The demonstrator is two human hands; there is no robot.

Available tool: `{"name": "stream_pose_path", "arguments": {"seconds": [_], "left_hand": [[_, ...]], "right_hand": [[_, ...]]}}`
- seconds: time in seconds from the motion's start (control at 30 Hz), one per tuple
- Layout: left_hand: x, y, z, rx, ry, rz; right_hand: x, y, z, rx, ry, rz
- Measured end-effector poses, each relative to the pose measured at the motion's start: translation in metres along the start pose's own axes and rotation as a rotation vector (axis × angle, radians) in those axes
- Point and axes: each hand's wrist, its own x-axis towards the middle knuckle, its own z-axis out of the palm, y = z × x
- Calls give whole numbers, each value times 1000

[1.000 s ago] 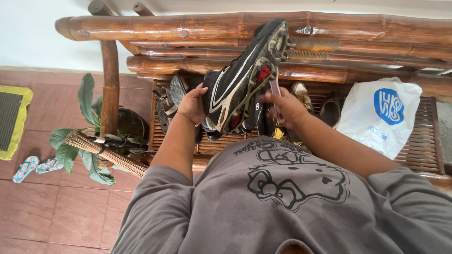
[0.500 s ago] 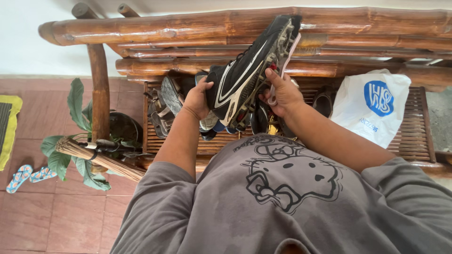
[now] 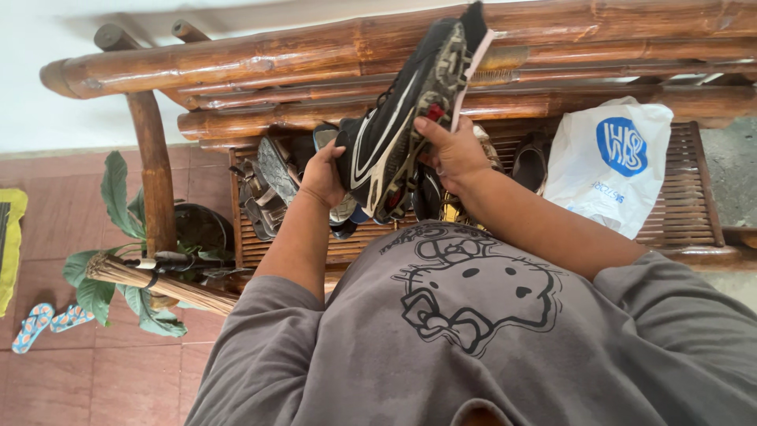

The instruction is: The person uses a brush to clean several pairs of shoes on a bamboo shoe rack. They pick up each shoe, brush the soles and uppers, and then place them on a black metal shoe rack. The person also handles a plastic bag containing shoes.

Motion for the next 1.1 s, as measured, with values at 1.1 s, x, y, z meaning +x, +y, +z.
{"name": "stream_pose_path", "arguments": {"seconds": [1.1], "left_hand": [[-1, -13, 10, 537, 159, 165]], "right_hand": [[12, 41, -104, -350, 252, 376]]}}
